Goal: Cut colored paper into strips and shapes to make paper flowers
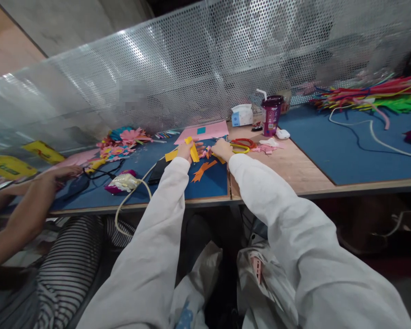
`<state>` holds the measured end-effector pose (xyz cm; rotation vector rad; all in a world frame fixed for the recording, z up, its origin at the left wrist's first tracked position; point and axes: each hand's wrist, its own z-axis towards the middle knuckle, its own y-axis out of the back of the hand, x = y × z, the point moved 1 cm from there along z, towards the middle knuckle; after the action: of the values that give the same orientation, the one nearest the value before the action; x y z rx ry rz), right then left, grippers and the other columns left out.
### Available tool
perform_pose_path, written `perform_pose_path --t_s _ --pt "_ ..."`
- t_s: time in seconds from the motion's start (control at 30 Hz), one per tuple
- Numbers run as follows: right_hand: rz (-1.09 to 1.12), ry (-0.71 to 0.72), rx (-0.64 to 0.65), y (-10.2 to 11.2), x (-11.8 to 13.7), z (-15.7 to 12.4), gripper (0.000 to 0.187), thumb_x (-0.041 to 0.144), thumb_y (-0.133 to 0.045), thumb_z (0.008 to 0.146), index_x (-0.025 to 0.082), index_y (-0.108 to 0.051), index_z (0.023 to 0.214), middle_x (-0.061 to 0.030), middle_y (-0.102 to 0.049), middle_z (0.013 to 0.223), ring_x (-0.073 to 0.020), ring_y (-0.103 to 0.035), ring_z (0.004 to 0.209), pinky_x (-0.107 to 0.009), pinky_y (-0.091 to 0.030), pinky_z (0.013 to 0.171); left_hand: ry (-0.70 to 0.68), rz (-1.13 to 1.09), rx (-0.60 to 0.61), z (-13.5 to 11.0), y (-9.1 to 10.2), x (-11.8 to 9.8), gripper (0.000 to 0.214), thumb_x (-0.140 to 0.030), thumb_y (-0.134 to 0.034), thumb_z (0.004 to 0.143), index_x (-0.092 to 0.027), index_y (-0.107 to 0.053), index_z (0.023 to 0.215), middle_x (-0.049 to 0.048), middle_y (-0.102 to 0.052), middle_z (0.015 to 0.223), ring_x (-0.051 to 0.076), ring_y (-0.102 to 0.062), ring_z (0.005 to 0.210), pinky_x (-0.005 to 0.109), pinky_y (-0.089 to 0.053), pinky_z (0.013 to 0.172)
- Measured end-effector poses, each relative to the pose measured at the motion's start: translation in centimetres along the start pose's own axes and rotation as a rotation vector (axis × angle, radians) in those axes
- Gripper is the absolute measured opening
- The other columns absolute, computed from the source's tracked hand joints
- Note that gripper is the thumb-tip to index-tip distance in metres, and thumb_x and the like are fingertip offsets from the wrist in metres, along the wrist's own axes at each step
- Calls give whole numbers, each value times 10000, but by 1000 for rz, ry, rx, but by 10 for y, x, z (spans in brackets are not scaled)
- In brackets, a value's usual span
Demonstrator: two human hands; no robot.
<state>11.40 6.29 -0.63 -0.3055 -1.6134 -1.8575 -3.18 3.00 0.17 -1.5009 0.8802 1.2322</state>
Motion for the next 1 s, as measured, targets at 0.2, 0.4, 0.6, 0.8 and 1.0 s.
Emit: perform_pose_path --t_s 0.2,0.4,0.6,0.8,1.0 --pt "-114 -11 -49 -7 21 -11 317 313 -586 814 114 -699 1033 -217 -672 1112 -340 -585 1138 -434 -437 923 6 -109 26 3 0 7 197 -183 -372 925 -164 -557 990 54 -695 724 188 -713 767 382 -545 823" --pt "-208 94 -20 7 7 -6 312 309 -506 894 86 -715 956 -221 -701 988 -290 -659 959 -330 -475 782 53 -90 14 3 2 8 171 -210 -399 920 -182 -566 940 66 -700 739 228 -713 836 447 -520 897" --pt "-304 196 205 16 -7 -1 312 402 -711 751 102 -725 838 -155 -703 864 -259 -652 875 -292 -471 754 99 -111 17 -2 0 7 200 -173 -399 911 -169 -571 1012 84 -708 818 229 -703 928 420 -525 905" --pt "-256 136 303 17 0 -3 279 293 -690 764 76 -729 936 -136 -720 889 -227 -668 804 -249 -483 654 125 -55 40 -8 -4 2 299 -163 -363 919 -115 -565 1133 145 -704 985 245 -678 1015 446 -480 966" --pt "-147 146 304 14 -3 1 236 248 -703 738 68 -725 888 -114 -702 721 -215 -657 686 -276 -499 620 142 -30 29 -12 -6 1 321 -140 -351 914 -97 -558 1156 145 -714 935 249 -684 993 438 -477 961"
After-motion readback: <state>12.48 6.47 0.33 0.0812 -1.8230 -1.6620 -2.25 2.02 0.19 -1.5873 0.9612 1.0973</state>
